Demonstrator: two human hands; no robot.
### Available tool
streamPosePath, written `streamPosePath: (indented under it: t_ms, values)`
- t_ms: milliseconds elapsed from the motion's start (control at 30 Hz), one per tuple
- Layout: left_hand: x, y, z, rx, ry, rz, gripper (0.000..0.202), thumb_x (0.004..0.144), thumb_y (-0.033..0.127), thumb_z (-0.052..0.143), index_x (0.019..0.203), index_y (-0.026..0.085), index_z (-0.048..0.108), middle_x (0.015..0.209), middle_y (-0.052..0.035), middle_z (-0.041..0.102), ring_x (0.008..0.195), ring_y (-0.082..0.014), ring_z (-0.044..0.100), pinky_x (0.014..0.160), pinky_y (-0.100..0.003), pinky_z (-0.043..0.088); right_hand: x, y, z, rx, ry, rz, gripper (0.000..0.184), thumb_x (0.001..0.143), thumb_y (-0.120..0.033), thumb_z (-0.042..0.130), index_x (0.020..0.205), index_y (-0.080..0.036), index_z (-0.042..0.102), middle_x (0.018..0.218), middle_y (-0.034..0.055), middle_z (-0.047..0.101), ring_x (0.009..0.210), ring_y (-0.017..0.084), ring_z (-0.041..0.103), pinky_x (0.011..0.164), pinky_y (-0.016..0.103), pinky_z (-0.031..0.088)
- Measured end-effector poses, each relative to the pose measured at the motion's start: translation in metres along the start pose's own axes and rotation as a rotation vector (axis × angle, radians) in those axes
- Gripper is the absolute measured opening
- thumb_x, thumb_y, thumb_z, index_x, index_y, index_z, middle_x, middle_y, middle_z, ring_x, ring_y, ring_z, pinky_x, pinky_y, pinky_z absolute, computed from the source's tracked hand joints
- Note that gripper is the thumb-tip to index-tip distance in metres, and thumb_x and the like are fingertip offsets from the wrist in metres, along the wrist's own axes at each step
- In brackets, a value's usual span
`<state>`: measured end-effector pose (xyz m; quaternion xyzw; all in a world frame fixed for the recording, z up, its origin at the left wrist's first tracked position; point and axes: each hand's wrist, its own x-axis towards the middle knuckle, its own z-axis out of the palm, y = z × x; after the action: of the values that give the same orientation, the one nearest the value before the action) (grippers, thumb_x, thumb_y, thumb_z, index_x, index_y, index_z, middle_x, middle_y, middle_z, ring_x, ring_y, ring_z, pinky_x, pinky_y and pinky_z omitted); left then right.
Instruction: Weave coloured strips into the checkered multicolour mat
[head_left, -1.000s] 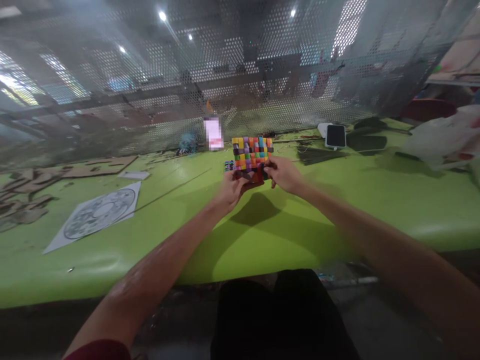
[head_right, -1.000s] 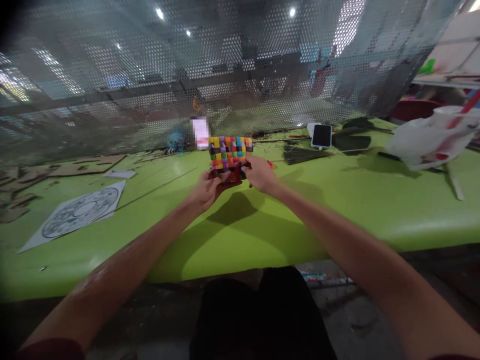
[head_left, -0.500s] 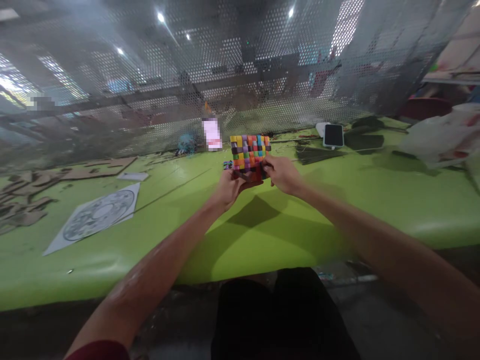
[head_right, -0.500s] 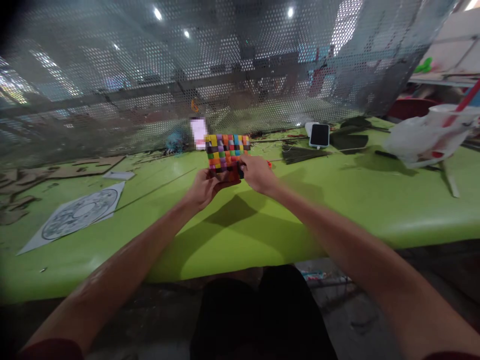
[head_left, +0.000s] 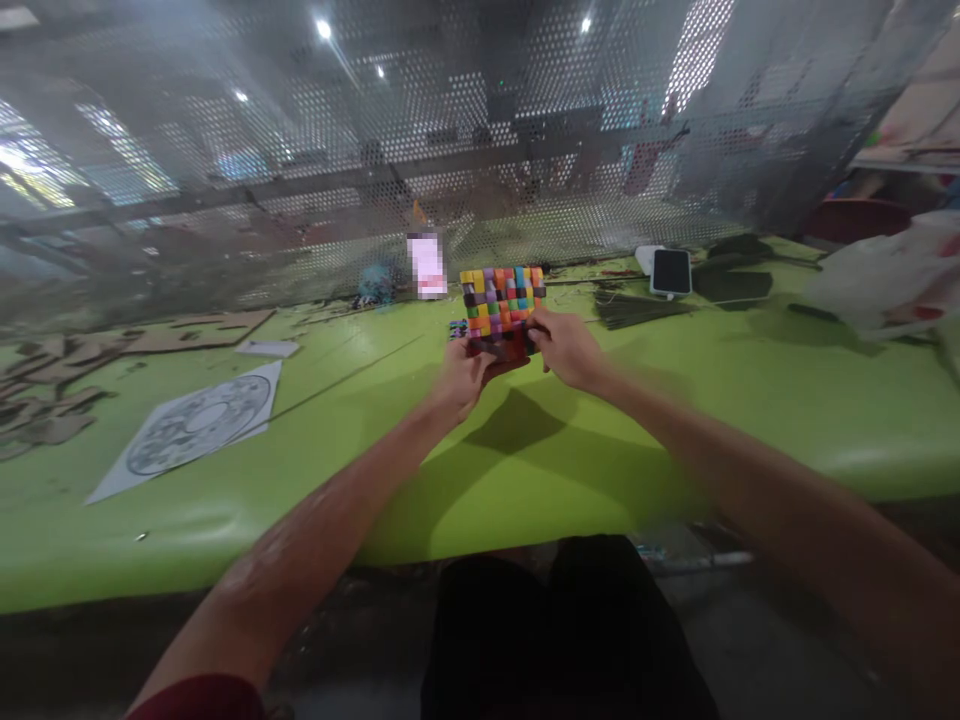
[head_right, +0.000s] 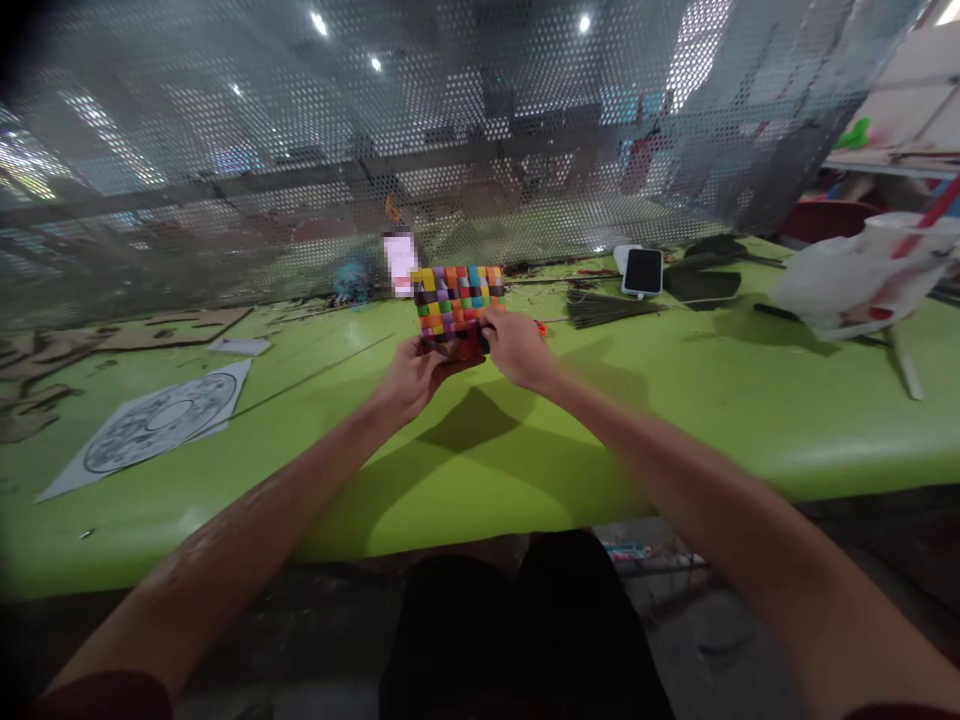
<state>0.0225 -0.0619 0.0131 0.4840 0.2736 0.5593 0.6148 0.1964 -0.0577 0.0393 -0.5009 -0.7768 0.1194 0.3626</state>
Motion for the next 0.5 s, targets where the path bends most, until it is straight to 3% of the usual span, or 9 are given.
streamPosePath:
  t_ms: [200, 500]
  values:
    - [-0.0010, 0.0013, 0.0001, 0.022, -0.032, -0.005, 0.028, 0.064, 0.021, 0.090, 0.085, 0.011, 0.074, 0.104, -0.0163, 0.079, 0.117, -0.0367, 0.071, 0.107, -0.060, 0.056, 0.0012, 0.0006, -0.0052, -0.152, -0.014, -0.078, 0.018, 0.089, -0.007, 0.050, 0.079, -0.020, 0.057, 0.079, 0.0068, 0.065, 0.074, 0.021, 0.055, 0.071, 0.032, 0.039]
    - [0.0002, 0.0026, -0.0004, 0.038, -0.040, -0.015, 0.031, 0.065, 0.023, 0.092, 0.088, 0.012, 0.074, 0.103, -0.0142, 0.079, 0.117, -0.0354, 0.071, 0.107, -0.059, 0.057, 0.0035, 0.0046, 0.0018, -0.031, -0.033, -0.033, 0.016, 0.093, -0.012, 0.049, 0.084, -0.021, 0.059, 0.086, 0.0065, 0.068, 0.078, 0.022, 0.059, 0.073, 0.033, 0.042]
